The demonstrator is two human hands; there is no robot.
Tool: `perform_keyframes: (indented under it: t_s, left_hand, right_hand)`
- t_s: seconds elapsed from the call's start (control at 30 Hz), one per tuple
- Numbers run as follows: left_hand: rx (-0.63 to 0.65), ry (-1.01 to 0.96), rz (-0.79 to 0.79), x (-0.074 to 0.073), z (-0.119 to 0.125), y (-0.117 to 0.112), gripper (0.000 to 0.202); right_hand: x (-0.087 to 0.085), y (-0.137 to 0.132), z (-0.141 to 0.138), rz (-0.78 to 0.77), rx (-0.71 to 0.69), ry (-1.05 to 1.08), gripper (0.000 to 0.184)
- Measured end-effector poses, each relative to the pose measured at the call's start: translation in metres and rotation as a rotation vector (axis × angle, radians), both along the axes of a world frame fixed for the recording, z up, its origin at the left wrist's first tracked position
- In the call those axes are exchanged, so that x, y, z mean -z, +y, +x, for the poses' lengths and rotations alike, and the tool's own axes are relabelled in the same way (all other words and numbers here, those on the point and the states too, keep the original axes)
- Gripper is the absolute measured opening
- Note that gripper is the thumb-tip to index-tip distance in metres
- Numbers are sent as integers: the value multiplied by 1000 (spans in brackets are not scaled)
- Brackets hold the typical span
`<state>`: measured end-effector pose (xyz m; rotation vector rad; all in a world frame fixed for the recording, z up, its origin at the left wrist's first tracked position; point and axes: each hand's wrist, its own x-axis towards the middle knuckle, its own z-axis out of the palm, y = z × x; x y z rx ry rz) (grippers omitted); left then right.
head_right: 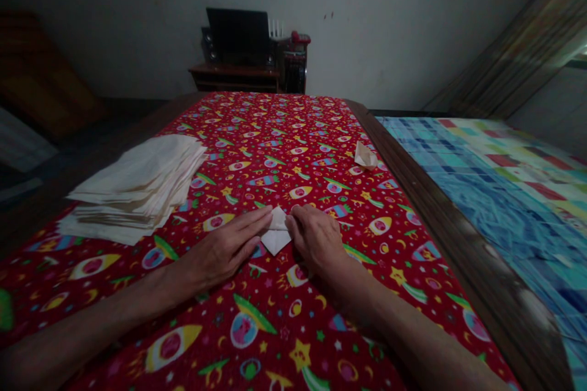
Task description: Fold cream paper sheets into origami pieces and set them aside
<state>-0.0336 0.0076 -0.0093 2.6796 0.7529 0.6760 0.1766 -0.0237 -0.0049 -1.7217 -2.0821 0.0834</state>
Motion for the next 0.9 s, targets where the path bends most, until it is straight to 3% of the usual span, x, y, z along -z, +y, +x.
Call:
perform_keyframes:
  t_s: [0.1,0.23,0.57,0.9]
  left_hand:
    - [-155,-190,-46,-1,3,6,27]
    - [-281,-187,-129,-5,7,16,14]
    - [-266,-67,-216,-9,7,17,15]
    - [-275,40,-18,-4,10,15,18]
  right_hand:
    - [-2,0,1,-31,6,37,25]
    - [-4,0,0,-31,1,43,25]
    - [-4,-3,0,-51,-2,-17,26]
    - [-2,0,-3,4,11,-163,25]
